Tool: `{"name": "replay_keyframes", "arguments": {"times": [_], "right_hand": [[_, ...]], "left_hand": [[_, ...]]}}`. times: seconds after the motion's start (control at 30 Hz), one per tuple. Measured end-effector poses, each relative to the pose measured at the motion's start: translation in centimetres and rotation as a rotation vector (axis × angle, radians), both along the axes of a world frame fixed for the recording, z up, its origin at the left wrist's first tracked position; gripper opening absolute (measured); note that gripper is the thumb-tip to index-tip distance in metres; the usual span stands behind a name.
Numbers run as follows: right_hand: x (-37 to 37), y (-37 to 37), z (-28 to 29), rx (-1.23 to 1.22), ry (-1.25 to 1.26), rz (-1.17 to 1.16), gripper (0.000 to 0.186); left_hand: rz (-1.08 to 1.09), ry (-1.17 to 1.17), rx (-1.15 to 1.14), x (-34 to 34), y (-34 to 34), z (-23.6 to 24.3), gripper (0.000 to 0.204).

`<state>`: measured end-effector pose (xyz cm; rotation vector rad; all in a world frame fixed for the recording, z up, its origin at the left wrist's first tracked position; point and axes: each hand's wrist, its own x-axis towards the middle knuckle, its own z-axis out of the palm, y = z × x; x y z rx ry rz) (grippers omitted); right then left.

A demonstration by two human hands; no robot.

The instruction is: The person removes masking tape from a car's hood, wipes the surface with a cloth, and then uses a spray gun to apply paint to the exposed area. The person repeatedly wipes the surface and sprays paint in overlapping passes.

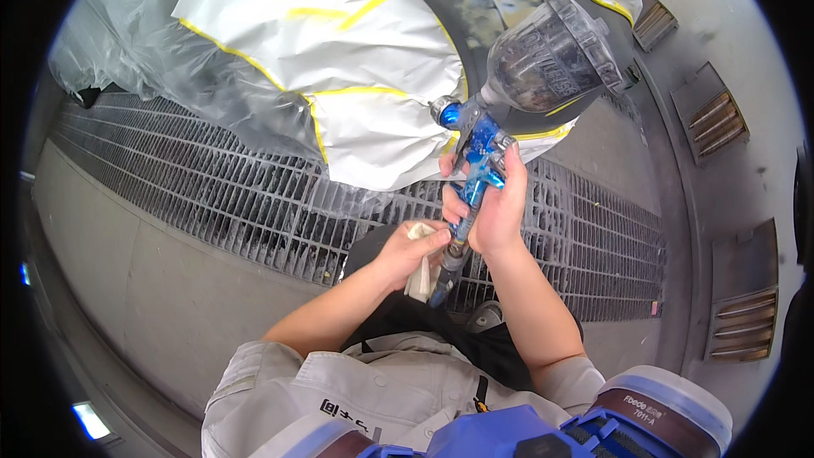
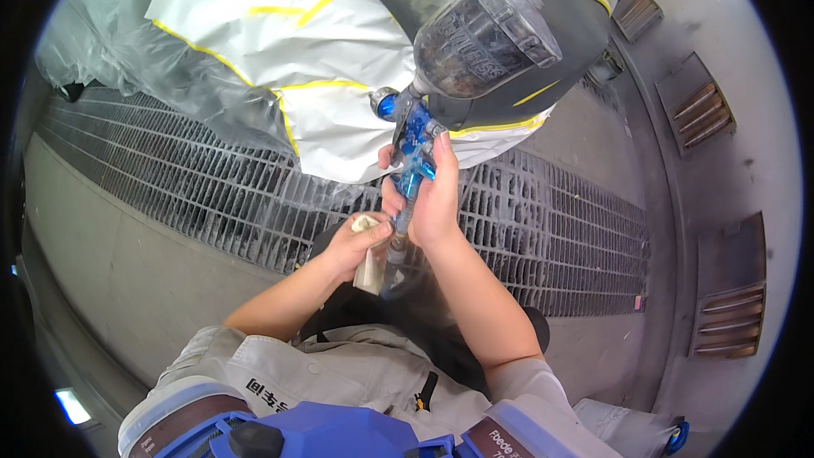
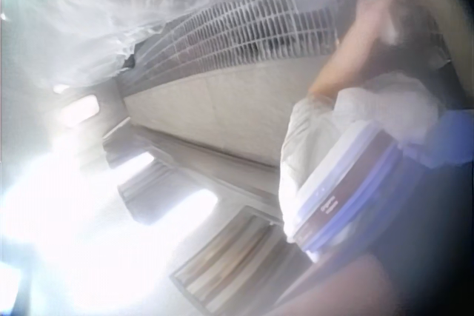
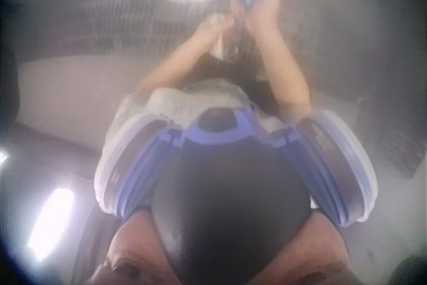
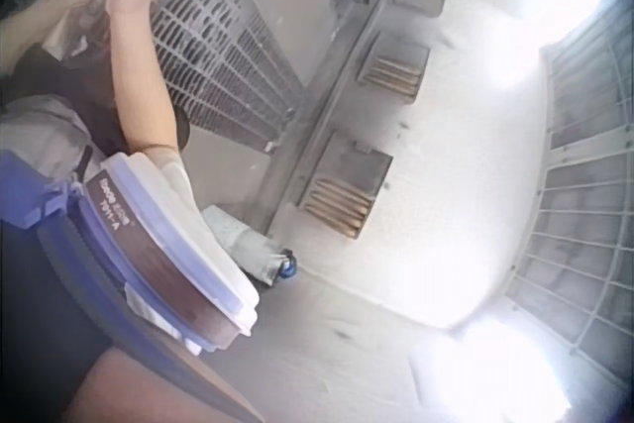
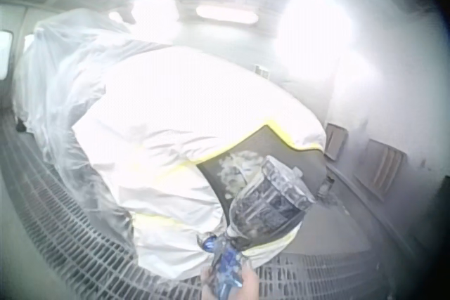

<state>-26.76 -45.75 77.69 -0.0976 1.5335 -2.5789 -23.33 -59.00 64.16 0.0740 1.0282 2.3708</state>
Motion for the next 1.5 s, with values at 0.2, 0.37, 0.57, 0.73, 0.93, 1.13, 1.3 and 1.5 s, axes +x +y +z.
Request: {"name": "replay_keyframes", "arguments": {"times": [0.2,0.37,0.57,0.73,0.93,1.13,1.3,1.5], "right_hand": [[-1.3,-2.1,-0.8,0.023,0.038,-0.092,0.065],[-1.6,-3.1,-1.3,0.058,0.008,-0.154,0.067],[-2.0,-3.4,-2.2,0.105,-0.002,-0.212,0.066],[-1.9,-3.0,-2.2,0.105,-0.003,-0.183,0.065],[-1.4,-3.2,-1.7,0.119,0.024,-0.220,0.064],[-1.2,-2.9,-1.6,0.157,0.036,-0.210,0.064],[-0.9,-2.5,-1.7,0.212,0.007,-0.222,0.063],[0.4,-1.7,0.0,0.166,0.115,-0.152,0.066]], "left_hand": [[-0.012,0.009,0.067,-2.3,-1.9,-1.4,0.028],[0.132,0.071,-0.033,-2.1,-1.8,-2.3,0.026],[0.150,0.043,0.009,-1.9,-1.3,-2.6,0.027],[0.121,0.008,-0.003,-1.7,-1.0,-2.6,0.029],[0.119,0.009,-0.004,-1.4,-0.8,-2.9,0.028],[0.099,0.019,-0.001,-1.2,-0.1,-3.1,0.026],[0.086,0.048,0.046,-1.2,0.4,-3.4,0.025],[0.053,0.067,0.058,-0.8,0.6,-2.3,0.022]]}}
